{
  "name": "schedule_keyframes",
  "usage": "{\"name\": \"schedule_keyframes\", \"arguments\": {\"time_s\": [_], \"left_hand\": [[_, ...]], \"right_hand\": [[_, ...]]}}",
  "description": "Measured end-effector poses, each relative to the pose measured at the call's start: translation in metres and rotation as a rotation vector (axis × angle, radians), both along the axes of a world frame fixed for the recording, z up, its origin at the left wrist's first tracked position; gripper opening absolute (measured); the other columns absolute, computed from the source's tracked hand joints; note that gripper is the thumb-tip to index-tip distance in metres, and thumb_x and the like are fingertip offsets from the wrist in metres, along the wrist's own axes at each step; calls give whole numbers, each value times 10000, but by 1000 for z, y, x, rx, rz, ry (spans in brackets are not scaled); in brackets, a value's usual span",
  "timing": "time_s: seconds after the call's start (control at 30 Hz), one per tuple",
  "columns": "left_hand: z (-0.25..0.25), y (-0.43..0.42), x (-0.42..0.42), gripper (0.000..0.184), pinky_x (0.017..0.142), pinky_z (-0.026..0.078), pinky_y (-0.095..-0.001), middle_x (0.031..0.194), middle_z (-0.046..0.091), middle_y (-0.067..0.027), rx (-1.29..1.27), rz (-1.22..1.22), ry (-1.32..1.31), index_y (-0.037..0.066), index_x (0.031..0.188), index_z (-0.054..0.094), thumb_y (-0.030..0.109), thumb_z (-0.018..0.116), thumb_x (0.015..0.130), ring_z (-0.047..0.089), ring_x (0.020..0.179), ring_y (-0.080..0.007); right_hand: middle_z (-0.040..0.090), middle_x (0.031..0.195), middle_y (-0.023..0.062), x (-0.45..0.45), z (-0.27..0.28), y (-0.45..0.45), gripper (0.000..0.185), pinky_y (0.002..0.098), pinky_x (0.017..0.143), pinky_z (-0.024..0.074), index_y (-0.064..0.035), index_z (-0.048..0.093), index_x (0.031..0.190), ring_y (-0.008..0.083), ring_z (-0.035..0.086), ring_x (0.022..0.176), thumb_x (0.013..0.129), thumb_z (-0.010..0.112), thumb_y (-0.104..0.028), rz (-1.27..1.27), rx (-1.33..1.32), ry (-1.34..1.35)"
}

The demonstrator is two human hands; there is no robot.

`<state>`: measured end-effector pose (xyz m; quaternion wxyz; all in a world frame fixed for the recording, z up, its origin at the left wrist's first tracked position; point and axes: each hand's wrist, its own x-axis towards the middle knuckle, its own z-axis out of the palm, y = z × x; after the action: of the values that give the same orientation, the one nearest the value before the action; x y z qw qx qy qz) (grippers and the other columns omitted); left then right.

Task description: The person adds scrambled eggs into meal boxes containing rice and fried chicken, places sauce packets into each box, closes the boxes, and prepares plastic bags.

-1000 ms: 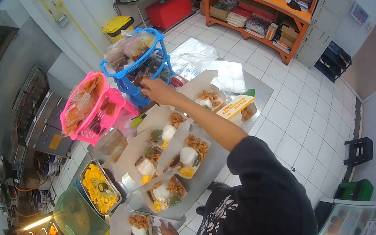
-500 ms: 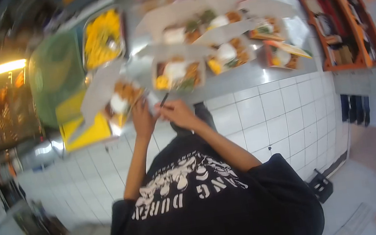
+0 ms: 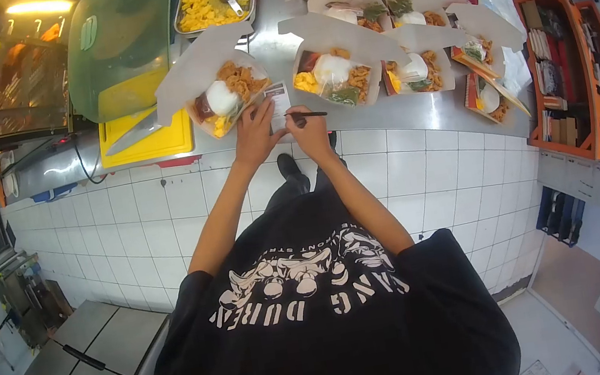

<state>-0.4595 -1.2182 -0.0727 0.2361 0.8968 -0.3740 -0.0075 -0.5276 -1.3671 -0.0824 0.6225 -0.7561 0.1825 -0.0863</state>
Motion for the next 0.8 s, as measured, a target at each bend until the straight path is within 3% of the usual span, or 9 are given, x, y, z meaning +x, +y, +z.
{"name": "schedule_keyframes", "arguments": {"time_s": [0.1,0.17,0.3,0.4,0.5,0.7,0.8], "left_hand": [[-4,-4,-4,686,1044,341,-470,1437,441,-77,-11,71,-37,39,1360,511,326,759,789,404,1243,-316],[-7,-3,-4,667,1048,326,-486,1428,427,-87,-1,78,0,55,1377,495,319,732,812,385,1267,-317],[-11,6,-8,666,1052,317,-490,1426,436,-71,-66,39,-8,72,1392,476,327,713,824,379,1281,-320],[-12,7,-9,670,1055,315,-490,1445,430,-53,-77,34,-37,81,1393,473,350,705,825,369,1299,-316],[-10,5,-9,685,1062,309,-488,1476,414,-36,-57,46,-31,75,1404,464,366,694,828,366,1303,-314],[-11,6,-9,738,1056,313,-483,1510,388,-35,-26,40,-19,59,1428,444,405,692,825,364,1303,-316],[-10,6,-12,751,1050,316,-481,1510,387,-34,-51,46,-24,57,1433,438,416,693,824,361,1307,-314]], "right_hand": [[686,888,78,-2,2,4,184,254,688,499,10,645,1073,112,629,763,911,653,-78,-47,-38,-31],[677,900,102,-8,5,7,184,269,678,496,3,645,1068,139,631,758,904,657,-80,23,-291,-186],[680,957,131,-6,2,10,167,284,703,515,-20,659,1040,195,658,795,889,664,-92,-42,-258,-147],[684,931,137,-1,2,8,181,298,696,515,-22,657,1040,196,657,778,870,665,-86,0,-356,-115],[688,888,139,2,5,3,185,322,692,515,-14,662,1021,220,654,746,849,670,-82,2,-193,-14],[687,848,146,5,2,6,169,346,689,512,12,668,970,257,643,694,855,663,-111,60,-311,-20],[684,842,148,6,-1,5,168,340,683,509,6,668,968,257,643,690,862,659,-123,-32,-302,-29]]}}
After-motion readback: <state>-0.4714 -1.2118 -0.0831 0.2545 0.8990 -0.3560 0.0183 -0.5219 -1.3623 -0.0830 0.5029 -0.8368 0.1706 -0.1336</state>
